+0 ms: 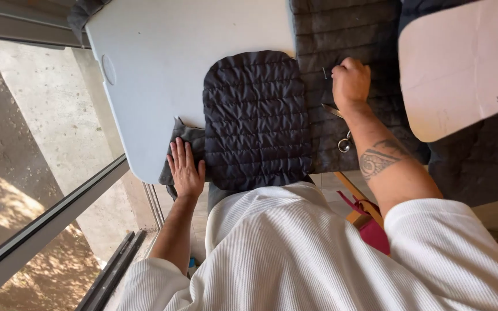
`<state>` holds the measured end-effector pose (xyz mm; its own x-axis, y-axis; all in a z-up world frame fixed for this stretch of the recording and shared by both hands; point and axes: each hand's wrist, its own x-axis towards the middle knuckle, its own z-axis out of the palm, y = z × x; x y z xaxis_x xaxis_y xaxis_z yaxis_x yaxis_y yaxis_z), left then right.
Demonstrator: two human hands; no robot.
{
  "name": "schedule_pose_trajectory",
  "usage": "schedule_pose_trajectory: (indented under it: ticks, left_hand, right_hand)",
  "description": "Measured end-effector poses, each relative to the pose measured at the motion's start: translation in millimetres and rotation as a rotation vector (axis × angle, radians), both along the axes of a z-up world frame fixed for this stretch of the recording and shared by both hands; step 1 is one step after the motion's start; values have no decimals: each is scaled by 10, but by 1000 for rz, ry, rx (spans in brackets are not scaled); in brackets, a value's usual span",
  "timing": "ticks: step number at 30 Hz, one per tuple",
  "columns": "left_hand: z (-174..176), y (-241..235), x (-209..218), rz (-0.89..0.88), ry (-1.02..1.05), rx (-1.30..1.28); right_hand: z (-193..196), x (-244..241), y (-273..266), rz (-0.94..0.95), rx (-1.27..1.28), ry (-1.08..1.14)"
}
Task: Cutting out a pattern from quilted fabric using a paper template and scissors.
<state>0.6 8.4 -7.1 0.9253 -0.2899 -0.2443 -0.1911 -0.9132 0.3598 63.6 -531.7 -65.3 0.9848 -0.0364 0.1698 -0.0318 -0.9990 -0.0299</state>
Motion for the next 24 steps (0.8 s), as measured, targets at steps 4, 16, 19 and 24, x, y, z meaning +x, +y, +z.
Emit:
schedule_pose_trajectory:
  ticks: [4, 16, 19, 24]
  left_hand:
    - [-238, 149, -29, 8, 28, 1]
    - [-233, 142, 13, -19, 29, 9]
    - [-282, 185, -16, -21, 41, 15]
    - [-275, 186, -37, -26, 24, -32]
  right_hand:
    - [65, 315, 511, 18, 64, -185]
    - [-320, 1372, 3876, 789, 138, -168]
    - [-446, 1518, 3954, 628, 114, -92]
    - [386, 904, 3591, 715, 451, -228]
